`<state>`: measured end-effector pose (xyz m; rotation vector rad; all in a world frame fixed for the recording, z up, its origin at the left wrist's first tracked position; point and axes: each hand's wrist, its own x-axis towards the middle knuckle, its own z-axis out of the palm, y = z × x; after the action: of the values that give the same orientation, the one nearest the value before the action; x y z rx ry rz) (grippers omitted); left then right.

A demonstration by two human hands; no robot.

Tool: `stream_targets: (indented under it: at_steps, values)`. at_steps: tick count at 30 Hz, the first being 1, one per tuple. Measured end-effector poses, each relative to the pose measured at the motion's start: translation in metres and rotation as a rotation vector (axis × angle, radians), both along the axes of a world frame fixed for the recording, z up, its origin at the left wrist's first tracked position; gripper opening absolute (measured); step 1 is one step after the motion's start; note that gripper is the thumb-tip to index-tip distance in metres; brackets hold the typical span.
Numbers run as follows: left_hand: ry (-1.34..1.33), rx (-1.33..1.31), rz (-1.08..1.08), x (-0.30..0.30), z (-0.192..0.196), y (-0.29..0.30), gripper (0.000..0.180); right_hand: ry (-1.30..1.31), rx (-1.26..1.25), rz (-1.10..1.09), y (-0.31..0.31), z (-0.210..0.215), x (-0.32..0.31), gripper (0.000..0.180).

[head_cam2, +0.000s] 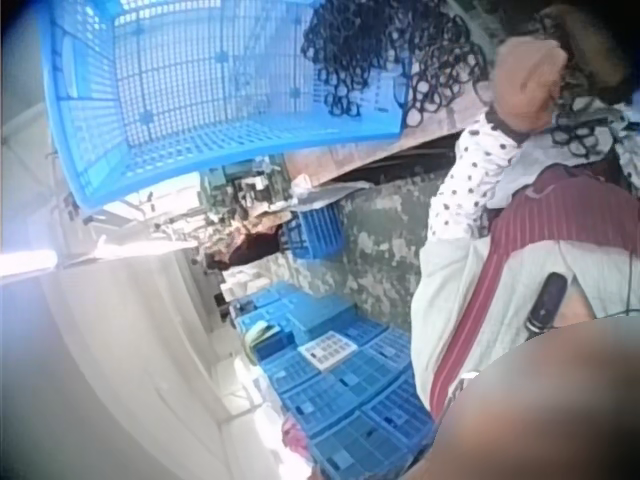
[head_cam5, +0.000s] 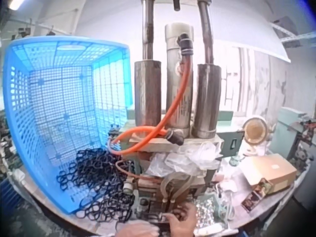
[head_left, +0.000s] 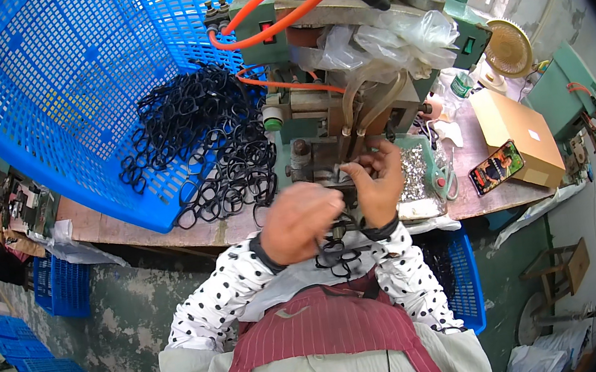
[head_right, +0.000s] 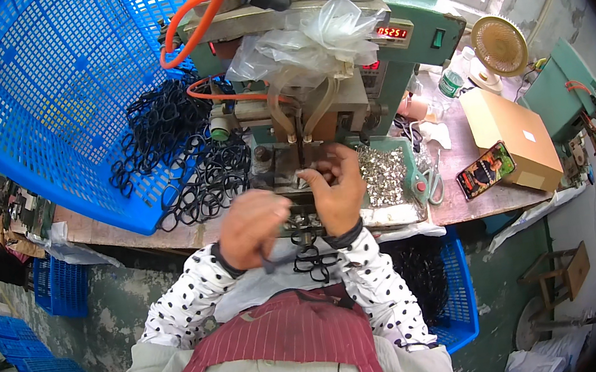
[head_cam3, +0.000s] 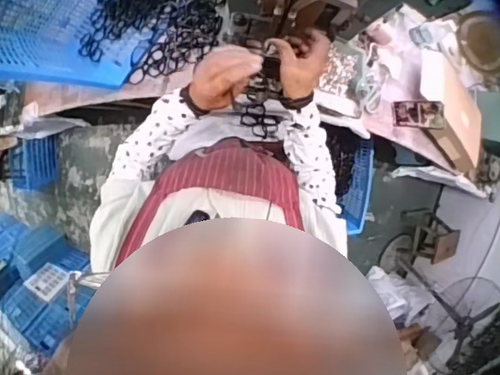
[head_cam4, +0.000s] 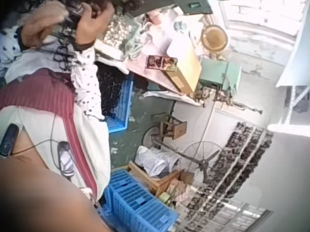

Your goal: The person repeatedly picks black plastic loops and small metal pieces from a tray, places them into a press machine, and removes the assembled keychains. The finished keychains are dropped into a blue basket on the left.

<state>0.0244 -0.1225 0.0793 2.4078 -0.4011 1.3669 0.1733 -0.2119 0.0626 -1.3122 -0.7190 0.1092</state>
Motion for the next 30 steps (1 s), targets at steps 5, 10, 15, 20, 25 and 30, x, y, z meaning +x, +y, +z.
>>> stream_targets:
  at_steps: [5,10,15,20,25,30]
  values:
    - [0.161,0.079,-0.138,0.023,-0.014,-0.013,0.046,-0.579,-0.444,-0.571,-0.035,-0.025,0.080,0.040]
    - [0.200,0.064,-0.169,0.027,-0.021,-0.011,0.048,-0.421,-0.805,-0.389,-0.096,-0.082,0.141,0.031]
    - [0.204,0.051,-0.174,0.026,-0.018,-0.011,0.043,-0.694,-1.123,-0.443,-0.101,-0.086,0.116,0.029]
    - [0.213,0.038,-0.155,0.024,-0.021,-0.013,0.044,-0.360,-0.632,-0.338,-0.088,-0.104,0.137,0.013]
    - [0.102,0.107,0.056,-0.004,-0.019,-0.015,0.038,-0.164,-0.488,-0.413,-0.084,-0.097,0.130,0.012]
    - [0.393,0.186,0.486,-0.054,-0.074,0.044,0.015,-0.264,-0.489,-0.495,-0.089,-0.106,0.125,0.012]
